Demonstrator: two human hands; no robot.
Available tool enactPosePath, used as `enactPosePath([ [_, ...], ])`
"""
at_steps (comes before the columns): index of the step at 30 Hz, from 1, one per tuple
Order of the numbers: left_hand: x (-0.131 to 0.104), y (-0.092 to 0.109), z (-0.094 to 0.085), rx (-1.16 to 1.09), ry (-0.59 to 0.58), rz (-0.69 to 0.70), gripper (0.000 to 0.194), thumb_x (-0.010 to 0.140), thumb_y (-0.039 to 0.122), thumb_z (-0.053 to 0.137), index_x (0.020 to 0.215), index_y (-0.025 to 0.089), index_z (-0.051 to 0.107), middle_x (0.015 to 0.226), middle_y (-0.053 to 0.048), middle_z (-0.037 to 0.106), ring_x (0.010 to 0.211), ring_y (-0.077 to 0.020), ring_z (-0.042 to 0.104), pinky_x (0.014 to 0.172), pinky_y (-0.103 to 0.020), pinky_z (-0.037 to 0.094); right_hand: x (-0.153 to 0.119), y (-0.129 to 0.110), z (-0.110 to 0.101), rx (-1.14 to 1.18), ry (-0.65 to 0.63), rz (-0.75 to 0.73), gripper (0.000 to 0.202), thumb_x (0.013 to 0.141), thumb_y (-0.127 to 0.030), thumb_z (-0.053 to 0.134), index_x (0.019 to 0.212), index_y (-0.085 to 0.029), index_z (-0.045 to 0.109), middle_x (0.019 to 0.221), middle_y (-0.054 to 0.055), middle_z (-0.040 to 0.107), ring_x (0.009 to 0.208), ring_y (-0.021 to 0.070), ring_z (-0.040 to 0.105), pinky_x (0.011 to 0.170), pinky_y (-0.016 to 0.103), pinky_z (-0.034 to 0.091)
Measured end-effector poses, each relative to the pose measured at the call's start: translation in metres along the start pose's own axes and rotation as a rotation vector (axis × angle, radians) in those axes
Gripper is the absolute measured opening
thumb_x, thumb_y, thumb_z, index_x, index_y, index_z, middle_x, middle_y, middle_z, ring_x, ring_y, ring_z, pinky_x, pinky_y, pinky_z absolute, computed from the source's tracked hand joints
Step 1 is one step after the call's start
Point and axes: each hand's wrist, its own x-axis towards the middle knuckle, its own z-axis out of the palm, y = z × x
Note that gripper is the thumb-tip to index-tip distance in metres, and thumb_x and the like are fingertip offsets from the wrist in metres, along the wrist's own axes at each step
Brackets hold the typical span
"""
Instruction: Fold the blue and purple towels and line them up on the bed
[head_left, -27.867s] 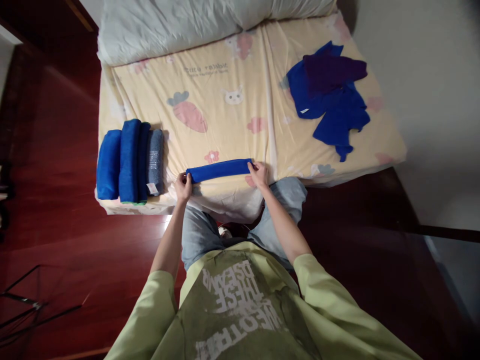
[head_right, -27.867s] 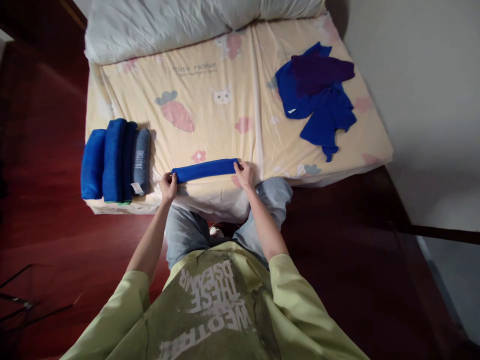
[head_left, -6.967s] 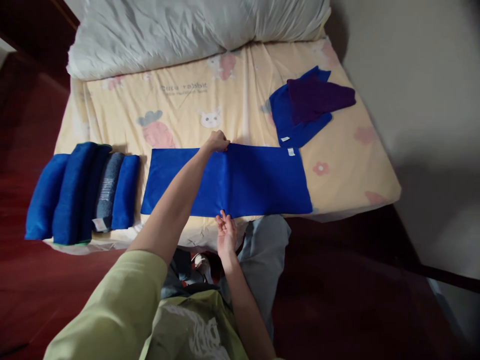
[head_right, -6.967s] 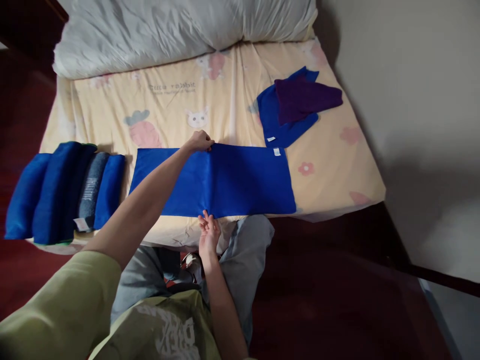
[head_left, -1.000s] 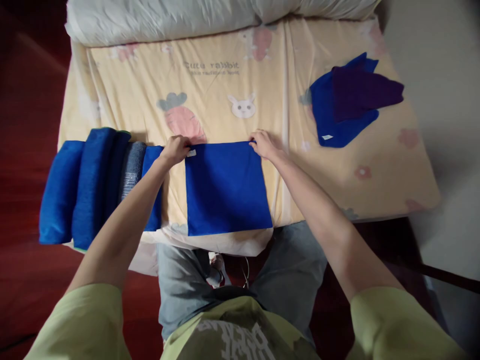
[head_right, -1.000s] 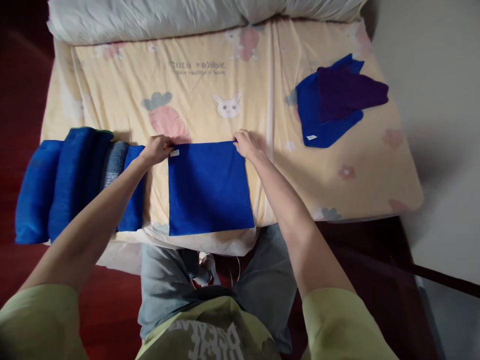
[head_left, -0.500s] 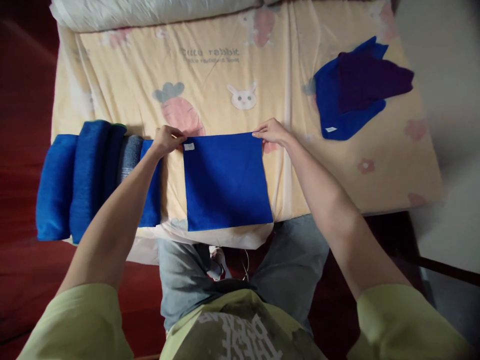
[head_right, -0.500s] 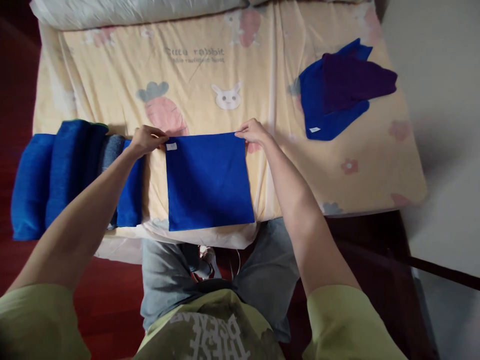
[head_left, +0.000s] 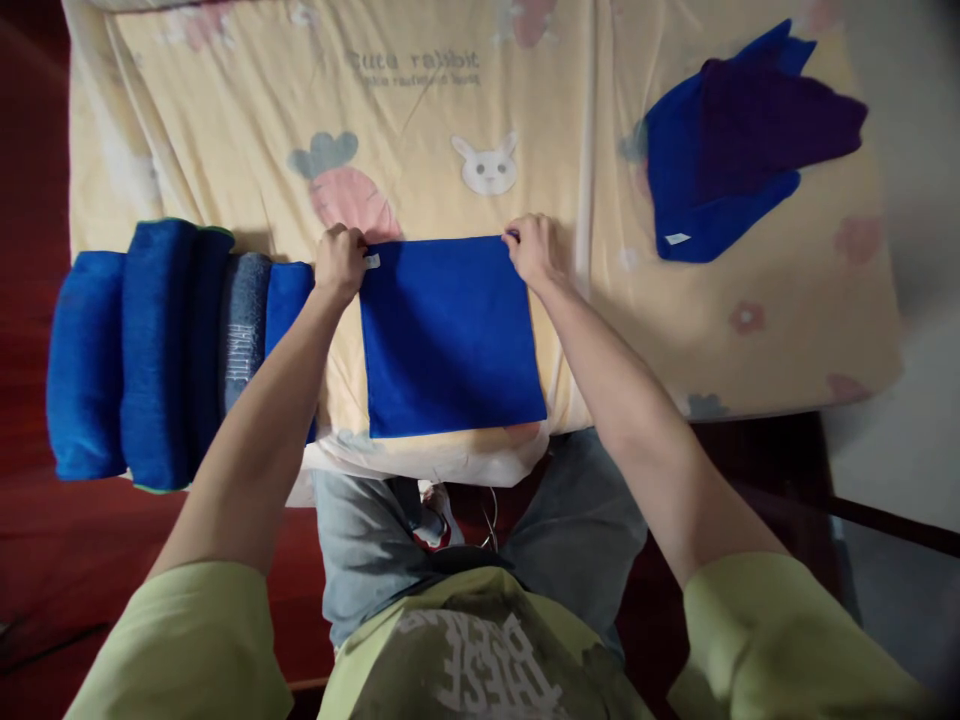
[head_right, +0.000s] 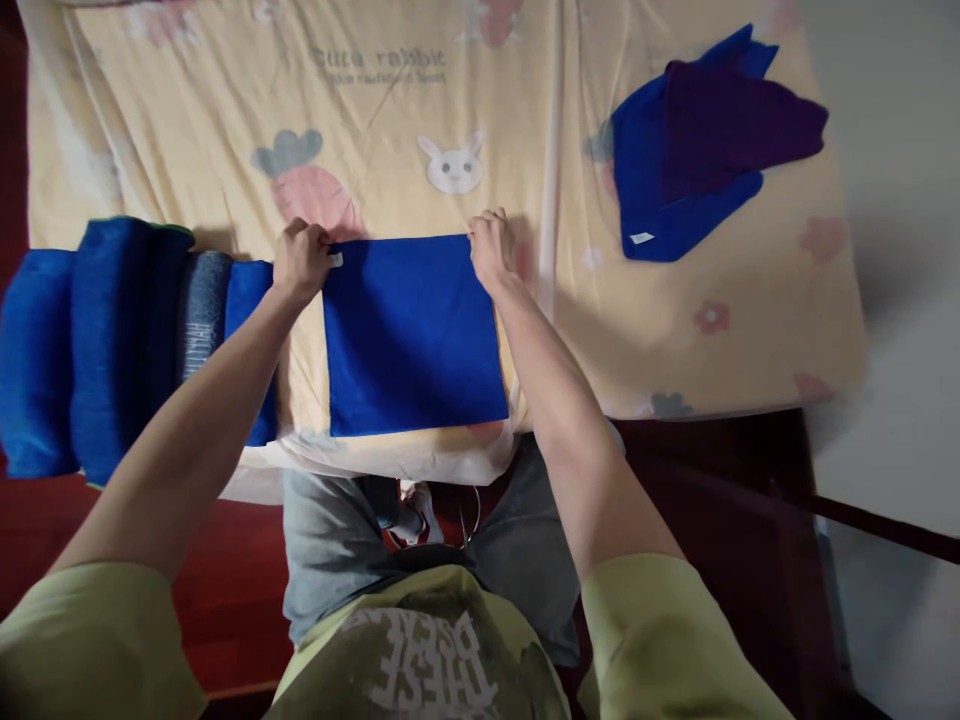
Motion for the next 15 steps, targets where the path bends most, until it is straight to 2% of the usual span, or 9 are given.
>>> enactPosePath([
  [2,-0.010,0.017,0.004,0.020,0.048,0.061,0.033,0.098,0.036,0.046,0.113,0.016,0.069,0.131,-0.017,0.064,0.133,-0.0320,0.053,0.113,-0.050,0.041,-0.009,-0.018,0.002,-0.118,-0.023,-0.060,0.045,0.107,-0.041,0.042,0.129,-0.012,0.068,0.136,0.017,0.063,0.138,0.0346,0.050,0.120,0.063,0.035],
  [4,-0.024,0.041,0.011,0.039,0.036,0.168,0.039,0.100,0.036,0.044,0.128,0.018,0.064,0.150,-0.016,0.052,0.146,-0.0331,0.041,0.120,-0.055,0.033,-0.021,-0.042,0.008,-0.184,-0.074,-0.151,0.045,0.106,-0.033,0.038,0.142,-0.013,0.058,0.153,0.015,0.052,0.147,0.0340,0.040,0.124,0.065,0.027],
  [6,-0.040,0.065,0.024,0.042,-0.022,0.272,0.047,0.101,0.039,0.041,0.139,0.018,0.058,0.160,-0.014,0.043,0.153,-0.0317,0.031,0.125,-0.055,0.024,-0.036,-0.067,0.021,-0.196,-0.150,-0.240,0.049,0.105,-0.028,0.037,0.150,-0.013,0.051,0.161,0.013,0.043,0.152,0.0313,0.033,0.127,0.062,0.021],
  [8,-0.055,0.082,0.042,0.024,-0.063,0.302,0.055,0.102,0.043,0.038,0.147,0.016,0.052,0.163,-0.015,0.040,0.156,-0.0308,0.026,0.128,-0.055,0.018,-0.052,-0.086,0.037,-0.183,-0.220,-0.267,0.052,0.105,-0.027,0.035,0.154,-0.012,0.046,0.164,0.012,0.039,0.155,0.0278,0.029,0.130,0.058,0.016],
  [11,-0.069,0.092,0.063,-0.009,-0.052,0.237,0.062,0.103,0.047,0.033,0.155,0.014,0.044,0.165,-0.015,0.036,0.158,-0.0304,0.019,0.129,-0.057,0.012,-0.067,-0.095,0.056,-0.176,-0.244,-0.218,0.056,0.105,-0.027,0.034,0.159,-0.013,0.037,0.169,0.010,0.031,0.159,0.0245,0.021,0.132,0.055,0.009],
  [15,-0.072,0.084,0.065,-0.016,-0.031,0.139,0.067,0.101,0.055,0.037,0.156,0.016,0.044,0.168,-0.014,0.031,0.160,-0.0331,0.008,0.128,-0.061,0.008,-0.065,-0.079,0.056,-0.190,-0.200,-0.112,0.059,0.106,-0.033,0.034,0.162,-0.015,0.032,0.171,0.010,0.024,0.160,0.0249,0.015,0.132,0.056,0.006],
])
